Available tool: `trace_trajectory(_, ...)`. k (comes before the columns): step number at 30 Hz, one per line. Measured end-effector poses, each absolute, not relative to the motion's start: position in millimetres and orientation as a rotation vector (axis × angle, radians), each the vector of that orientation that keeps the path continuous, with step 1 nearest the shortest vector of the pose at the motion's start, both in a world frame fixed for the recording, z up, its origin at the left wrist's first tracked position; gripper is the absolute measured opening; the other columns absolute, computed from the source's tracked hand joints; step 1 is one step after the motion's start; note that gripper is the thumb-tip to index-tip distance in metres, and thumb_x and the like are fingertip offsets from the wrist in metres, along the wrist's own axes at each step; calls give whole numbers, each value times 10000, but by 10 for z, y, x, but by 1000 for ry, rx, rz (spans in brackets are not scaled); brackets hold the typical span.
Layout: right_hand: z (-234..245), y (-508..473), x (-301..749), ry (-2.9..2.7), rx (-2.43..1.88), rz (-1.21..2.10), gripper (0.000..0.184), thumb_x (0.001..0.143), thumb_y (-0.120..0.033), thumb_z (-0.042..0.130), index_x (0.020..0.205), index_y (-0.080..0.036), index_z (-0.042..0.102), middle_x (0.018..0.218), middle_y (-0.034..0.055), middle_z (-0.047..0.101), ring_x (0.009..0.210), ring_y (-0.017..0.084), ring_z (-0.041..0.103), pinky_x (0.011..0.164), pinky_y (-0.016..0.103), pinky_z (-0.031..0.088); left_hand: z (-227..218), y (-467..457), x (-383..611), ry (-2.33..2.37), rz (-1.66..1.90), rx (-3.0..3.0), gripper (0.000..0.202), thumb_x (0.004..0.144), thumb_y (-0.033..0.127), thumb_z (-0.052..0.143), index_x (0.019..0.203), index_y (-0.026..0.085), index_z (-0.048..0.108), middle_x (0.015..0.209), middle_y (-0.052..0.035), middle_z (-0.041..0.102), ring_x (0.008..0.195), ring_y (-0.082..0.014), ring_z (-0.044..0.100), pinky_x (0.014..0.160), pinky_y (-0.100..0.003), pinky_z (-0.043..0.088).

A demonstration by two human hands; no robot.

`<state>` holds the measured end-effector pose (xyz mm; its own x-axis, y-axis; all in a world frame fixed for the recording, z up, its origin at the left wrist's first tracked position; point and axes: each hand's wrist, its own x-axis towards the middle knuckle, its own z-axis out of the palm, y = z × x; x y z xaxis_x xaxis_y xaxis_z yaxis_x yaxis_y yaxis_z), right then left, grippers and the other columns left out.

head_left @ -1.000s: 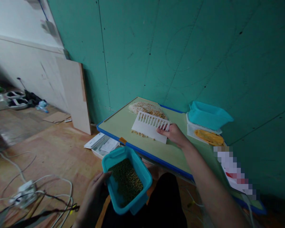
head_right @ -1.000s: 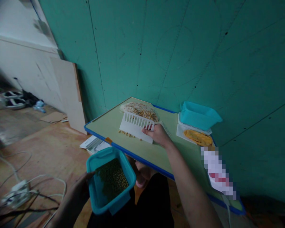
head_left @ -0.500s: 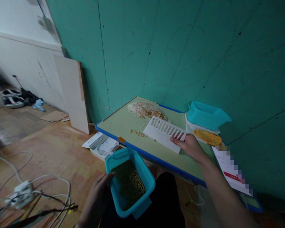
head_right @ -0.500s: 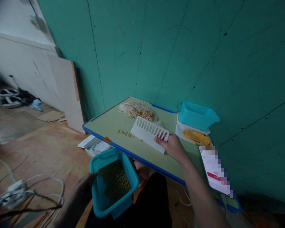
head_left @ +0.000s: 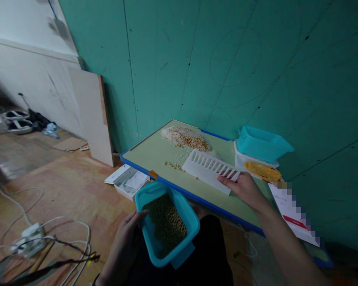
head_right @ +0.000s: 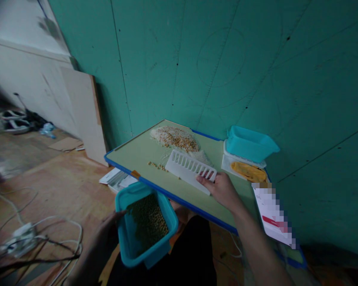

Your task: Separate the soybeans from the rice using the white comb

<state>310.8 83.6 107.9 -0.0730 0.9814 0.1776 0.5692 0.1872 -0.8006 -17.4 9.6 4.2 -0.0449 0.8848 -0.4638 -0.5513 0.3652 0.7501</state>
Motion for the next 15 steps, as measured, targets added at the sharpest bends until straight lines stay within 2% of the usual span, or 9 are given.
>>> trace_trajectory(3,1061,836,3101,-1750,-1478,708,310,827,-483,682,946,-220,796,981,74,794,1033,327,714,905,460,564,100,108,-157,1013,1196,393,121,761,303,785,749,188,749,604,5,667,528,-152,573,526,-256,451)
trace_trajectory(8,1077,866,3061,-1738,-1452,733,306,816,-482,692,936,-218,791,985,75,794,1023,322,716,906,466,562,149,131,-136,1012,1189,408,100,776,296,760,796,200,778,635,-18,703,534,-180,587,546,-281,469)
trace_trajectory(15,1120,948,2964,-1754,-1426,786,294,814,-473,694,893,-203,780,943,74,793,1000,310,717,940,466,544,166,162,-145,1017,1202,404,120,746,297,788,693,204,734,577,11,636,502,-141,541,507,-248,426)
